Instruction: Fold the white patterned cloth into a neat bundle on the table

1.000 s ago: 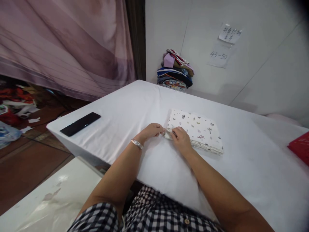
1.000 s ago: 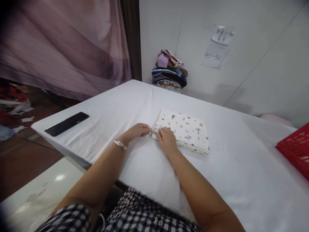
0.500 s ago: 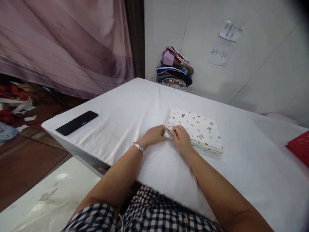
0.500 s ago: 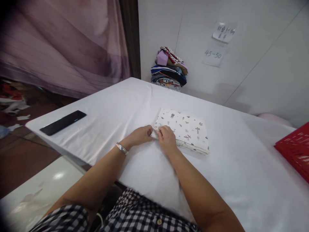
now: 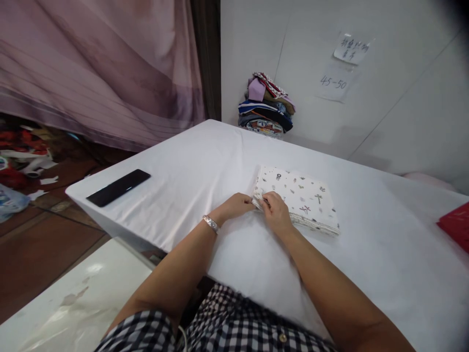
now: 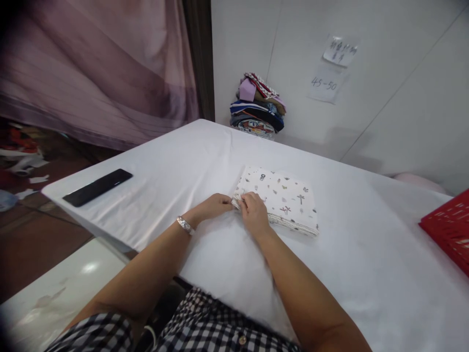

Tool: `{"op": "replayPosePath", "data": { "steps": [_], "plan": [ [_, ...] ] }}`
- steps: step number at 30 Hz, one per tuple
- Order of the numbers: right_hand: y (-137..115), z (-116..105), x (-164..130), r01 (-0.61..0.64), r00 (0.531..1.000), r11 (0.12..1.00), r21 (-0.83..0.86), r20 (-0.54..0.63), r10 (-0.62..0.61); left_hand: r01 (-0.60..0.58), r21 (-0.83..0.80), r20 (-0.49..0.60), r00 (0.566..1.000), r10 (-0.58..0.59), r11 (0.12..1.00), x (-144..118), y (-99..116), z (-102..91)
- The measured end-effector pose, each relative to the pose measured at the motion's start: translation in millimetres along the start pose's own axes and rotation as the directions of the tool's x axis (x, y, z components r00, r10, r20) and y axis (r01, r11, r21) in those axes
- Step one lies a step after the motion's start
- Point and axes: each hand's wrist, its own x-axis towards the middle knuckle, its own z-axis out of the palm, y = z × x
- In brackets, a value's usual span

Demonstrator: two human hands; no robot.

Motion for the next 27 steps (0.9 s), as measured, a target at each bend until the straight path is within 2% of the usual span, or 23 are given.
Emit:
{"op": "replayPosePath", "data": {
  "steps": [5, 14, 20, 27],
  "plan": [
    [-1.2, 0.3, 0.1, -0.006, 1.0, 1.0, -0.007, -0.001, 0.006, 0.085, -0.185, 0.098, 0.993, -0.067, 0.979, 5.6, -0.7, -0.3],
    [-4.5, -3.4, 0.9, 0.008, 1.0, 1.0, 0.0, -0.022, -0.008, 0.09, -0.192, -0.044, 0.994, -0.101, 0.977, 11.6, -12.1, 1.9],
    [-6.2, -1.1, 1.1, 0.004, 0.996, 0.988, -0.156, 0.094, 0.011, 0.175, -0.151, -0.045, 0.982, -0.183, 0.973, 9.9, -7.1, -1.5],
    [-8.0, 0.3, 0.8, 0.013, 0.996, 0.973, -0.232, 0.094, 0.009, 0.15, -0.134, -0.049, 0.986, -0.157, 0.98, 9.5, -6.5, -1.2]
  ]
}}
